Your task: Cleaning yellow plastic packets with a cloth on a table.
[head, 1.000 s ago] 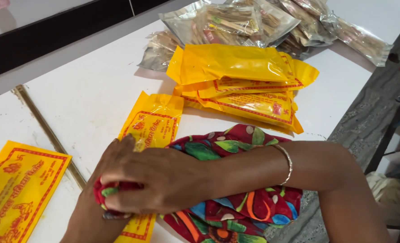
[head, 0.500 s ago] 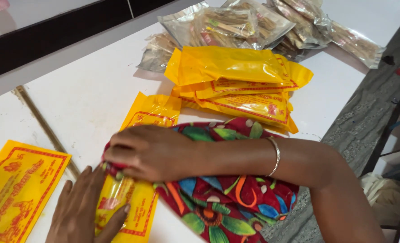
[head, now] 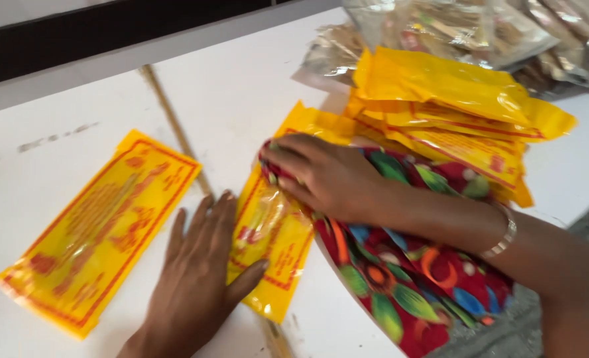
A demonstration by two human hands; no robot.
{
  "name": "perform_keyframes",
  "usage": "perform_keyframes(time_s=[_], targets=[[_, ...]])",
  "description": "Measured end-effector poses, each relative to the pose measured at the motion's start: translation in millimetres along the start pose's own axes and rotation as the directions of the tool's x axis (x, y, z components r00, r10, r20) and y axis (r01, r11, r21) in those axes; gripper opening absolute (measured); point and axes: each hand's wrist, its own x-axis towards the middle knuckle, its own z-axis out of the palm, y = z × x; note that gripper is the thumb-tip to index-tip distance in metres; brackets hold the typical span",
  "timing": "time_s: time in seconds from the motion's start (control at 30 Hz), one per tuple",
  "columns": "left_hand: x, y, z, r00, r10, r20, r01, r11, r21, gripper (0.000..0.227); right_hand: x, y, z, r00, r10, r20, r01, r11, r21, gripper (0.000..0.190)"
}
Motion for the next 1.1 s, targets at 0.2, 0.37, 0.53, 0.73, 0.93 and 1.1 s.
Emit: perform_keyframes(time_s=[0.2, 0.37, 0.53, 0.73, 0.93, 1.1], targets=[[-2, -2, -5, 0.998, -0.008, 0.061, 0.013, 0.998, -0.067, 0.102, -26, -71, -4, 0.954, -0.299, 0.001, 0.299, 0.953, 0.046, 0.05], [1, 1, -7, 0.999, -0.015, 0.042, 0.02, 0.992, -0.125, 0.111, -28, -74, -10, 0.933, -0.355, 0.052, 0.35, 0.933, 0.087, 0.05], [1, -6, 4, 1.0, 0.002, 0.027, -0.001, 0.999, -0.046, 0.099, -19, -52, -14, 0.95, -0.311, 0.019, 0.311, 0.95, 0.025, 0.057], [-1, -17, 17, 0.995, 0.082, -0.053, -0.079, 0.996, 0.05, 0.095, -18, 8, -11, 0.988, -0.151, -0.013, 0.147, 0.978, -0.147, 0.05], [-6, -31, 30, 0.979, 0.162, -0.126, -0.149, 0.984, 0.101, 0.09, -26, 46, -6, 0.991, -0.136, -0.002, 0.131, 0.957, -0.258, 0.035], [-9, -46, 47, 0.977, 0.159, -0.143, -0.157, 0.987, 0.026, 0.084, -32, 19, -11, 0.985, -0.159, -0.072, 0.157, 0.987, -0.034, 0.047]])
